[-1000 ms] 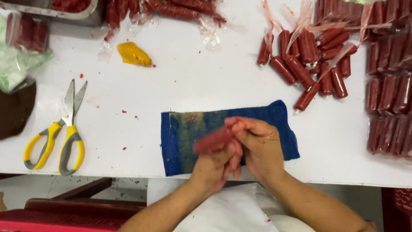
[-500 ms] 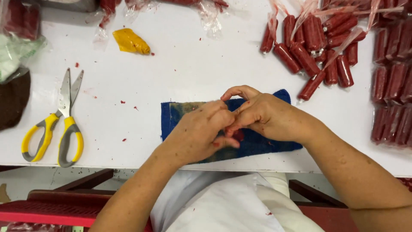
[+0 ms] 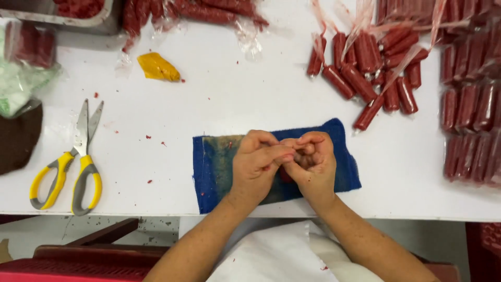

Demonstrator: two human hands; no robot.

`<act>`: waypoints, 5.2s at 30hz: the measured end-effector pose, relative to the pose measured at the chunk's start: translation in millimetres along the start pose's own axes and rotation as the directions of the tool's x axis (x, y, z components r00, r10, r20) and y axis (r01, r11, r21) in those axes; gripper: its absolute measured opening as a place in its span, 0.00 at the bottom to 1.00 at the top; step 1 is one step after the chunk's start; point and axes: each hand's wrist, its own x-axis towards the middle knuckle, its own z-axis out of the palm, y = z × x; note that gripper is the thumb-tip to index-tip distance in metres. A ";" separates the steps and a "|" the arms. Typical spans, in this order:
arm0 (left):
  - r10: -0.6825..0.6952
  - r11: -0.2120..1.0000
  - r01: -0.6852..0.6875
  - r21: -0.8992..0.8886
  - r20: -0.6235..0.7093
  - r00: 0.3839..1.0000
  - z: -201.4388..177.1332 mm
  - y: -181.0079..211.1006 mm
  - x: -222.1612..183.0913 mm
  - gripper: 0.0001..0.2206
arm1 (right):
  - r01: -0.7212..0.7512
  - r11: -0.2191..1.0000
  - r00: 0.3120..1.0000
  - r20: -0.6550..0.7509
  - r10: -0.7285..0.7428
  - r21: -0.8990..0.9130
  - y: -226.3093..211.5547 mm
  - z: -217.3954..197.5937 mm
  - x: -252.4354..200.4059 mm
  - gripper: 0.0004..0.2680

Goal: The person ties individual links of raw sausage casing by hand, twisting the ends to seal them. They repeatedly pick up sausage links from a pile on the table, tie them, and place the finished links back onto the table.

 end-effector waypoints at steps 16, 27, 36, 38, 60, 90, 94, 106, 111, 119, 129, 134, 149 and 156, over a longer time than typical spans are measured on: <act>0.181 0.925 -0.319 0.206 0.497 0.848 -34.7 31.7 52.9 0.05 | 0.224 0.852 0.958 0.270 -0.102 -0.474 25.1 -30.6 7.1 0.12; 0.163 0.752 -0.589 0.295 0.784 0.600 -31.3 -55.2 113.0 0.09 | -0.111 0.880 0.908 0.313 0.279 -0.462 -19.2 -22.9 32.0 0.08; -0.167 0.156 -0.414 0.897 0.437 0.884 -101.7 -90.1 280.6 0.23 | 0.075 0.184 0.994 0.058 -0.098 -0.980 -90.3 -113.2 135.2 0.29; -0.204 0.025 -0.444 0.896 0.439 0.875 -97.4 -93.2 285.1 0.22 | 0.234 0.363 0.962 0.159 -0.224 -0.902 -94.9 -91.6 122.7 0.25; -0.728 0.669 0.648 0.365 0.496 0.472 -135.0 62.0 94.0 0.11 | 0.874 0.219 0.440 0.898 0.022 -0.434 -60.2 70.3 96.6 0.11; -0.629 0.668 0.725 0.167 0.647 0.431 -189.6 56.7 50.7 0.06 | 0.985 -0.174 -0.027 0.995 -0.099 0.010 -86.8 108.5 132.4 0.08; -0.400 0.771 0.595 -0.228 0.554 0.730 -175.1 35.0 62.5 0.37 | 0.997 -0.062 -0.051 0.997 -0.052 0.048 -72.6 140.5 125.5 0.09; -0.737 0.673 0.739 0.020 -0.072 0.672 -240.6 97.3 58.6 0.10 | 0.972 -0.138 0.076 0.807 -0.585 -0.191 -77.9 256.8 279.6 0.07; -0.033 0.892 0.076 0.445 -0.105 0.994 -256.9 81.0 85.2 0.08 | 0.467 0.584 0.761 0.638 0.117 -0.664 -72.9 319.3 235.6 0.36; 0.147 0.919 -0.187 -0.348 -0.140 0.979 -214.6 64.8 127.9 0.13 | 0.362 0.921 0.565 0.820 -0.094 -0.144 -37.0 226.8 161.7 0.09; -0.093 0.962 0.043 0.270 0.176 0.980 -170.9 113.9 37.6 0.07 | 0.749 0.581 0.458 0.883 -0.106 -0.319 -56.9 73.3 97.6 0.08; -0.742 0.015 0.908 -0.419 0.604 0.292 -131.4 54.2 -38.6 0.30 | 0.963 0.157 0.256 0.920 -0.297 -0.218 -29.4 37.9 41.5 0.07; -0.276 0.677 0.442 -0.589 0.353 0.894 -30.2 23.9 -57.7 0.15 | -0.561 0.717 0.817 0.413 0.401 0.414 -68.4 14.9 -14.2 0.06; -0.573 0.661 0.534 -0.528 0.105 0.813 -12.6 41.0 -22.8 0.12 | 0.454 0.788 0.891 0.205 -0.405 -0.415 -40.0 19.5 17.4 0.08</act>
